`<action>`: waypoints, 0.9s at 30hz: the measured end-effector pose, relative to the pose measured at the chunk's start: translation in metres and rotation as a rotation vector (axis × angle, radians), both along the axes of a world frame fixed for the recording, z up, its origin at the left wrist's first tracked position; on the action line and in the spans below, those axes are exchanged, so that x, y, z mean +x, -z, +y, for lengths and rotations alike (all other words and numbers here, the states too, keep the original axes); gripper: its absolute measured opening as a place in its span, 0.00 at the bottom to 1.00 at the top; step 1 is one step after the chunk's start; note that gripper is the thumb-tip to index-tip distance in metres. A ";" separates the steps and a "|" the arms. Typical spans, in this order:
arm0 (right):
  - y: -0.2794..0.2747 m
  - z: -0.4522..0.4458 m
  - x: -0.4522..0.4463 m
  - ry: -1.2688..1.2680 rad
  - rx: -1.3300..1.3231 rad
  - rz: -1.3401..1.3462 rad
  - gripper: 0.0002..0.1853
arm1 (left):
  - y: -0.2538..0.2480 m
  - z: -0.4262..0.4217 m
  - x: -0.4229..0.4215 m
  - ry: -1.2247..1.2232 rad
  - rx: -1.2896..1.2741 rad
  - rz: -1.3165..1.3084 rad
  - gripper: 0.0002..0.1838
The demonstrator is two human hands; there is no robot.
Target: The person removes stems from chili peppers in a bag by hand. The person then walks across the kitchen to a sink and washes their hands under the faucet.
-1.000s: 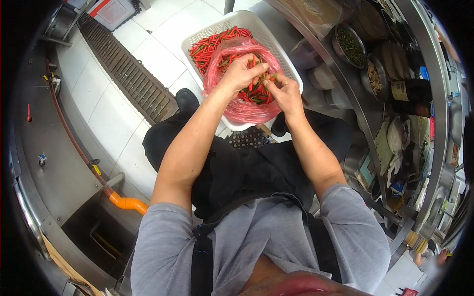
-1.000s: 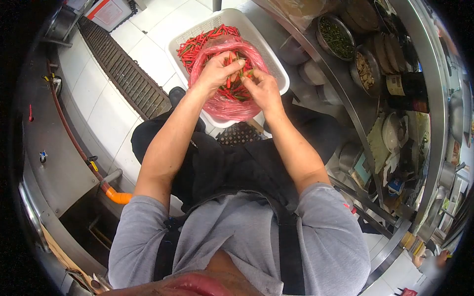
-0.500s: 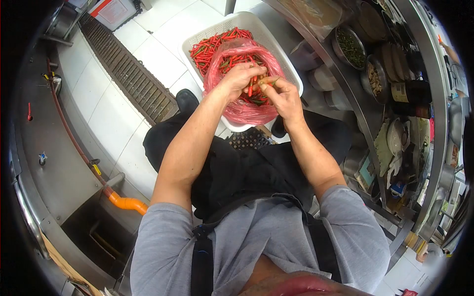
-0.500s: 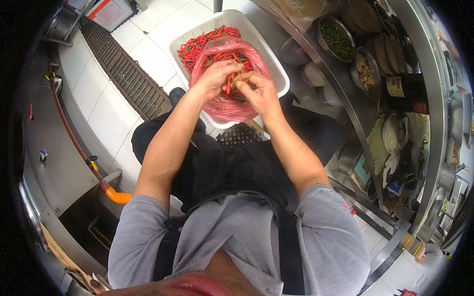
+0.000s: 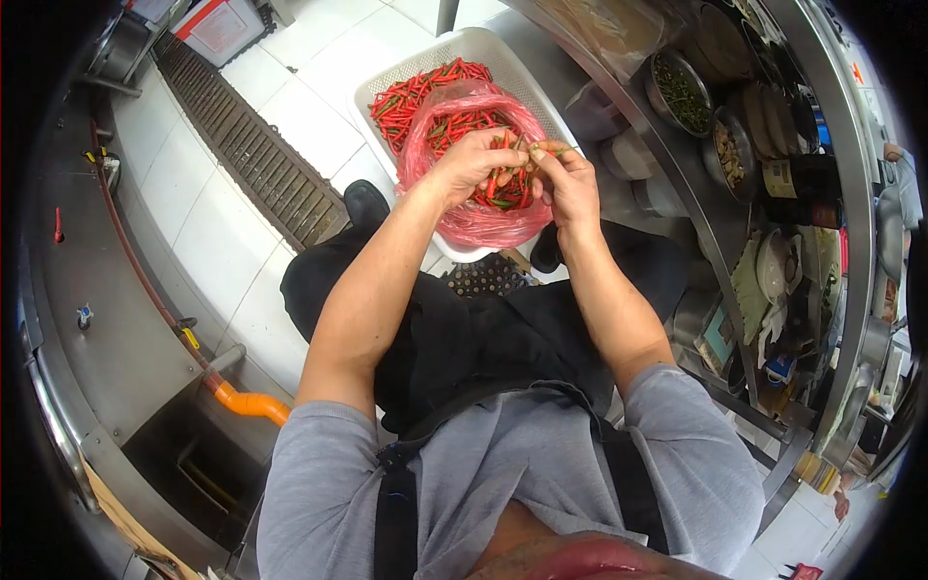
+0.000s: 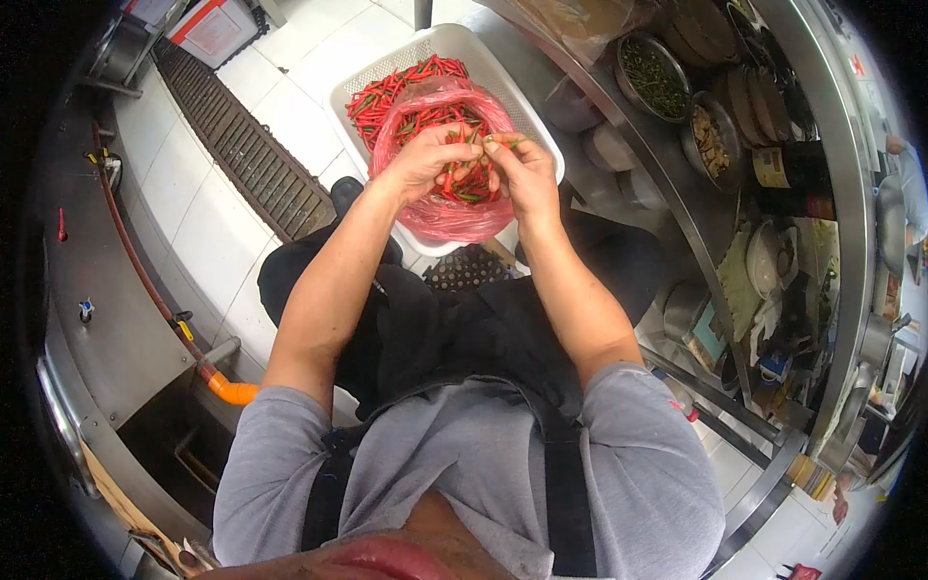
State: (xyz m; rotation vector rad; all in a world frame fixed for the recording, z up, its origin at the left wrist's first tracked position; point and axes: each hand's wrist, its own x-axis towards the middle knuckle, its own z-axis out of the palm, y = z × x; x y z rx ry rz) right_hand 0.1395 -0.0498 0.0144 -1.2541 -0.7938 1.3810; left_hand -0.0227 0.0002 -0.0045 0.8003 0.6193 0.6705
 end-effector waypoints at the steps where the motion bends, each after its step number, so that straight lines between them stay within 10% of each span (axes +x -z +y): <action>1: -0.001 0.000 0.000 0.001 0.001 0.000 0.07 | 0.000 0.000 0.000 -0.018 0.002 0.003 0.06; 27: 0.004 0.001 0.012 -0.221 0.025 -0.597 0.10 | 0.006 0.004 0.004 -0.217 0.246 0.241 0.07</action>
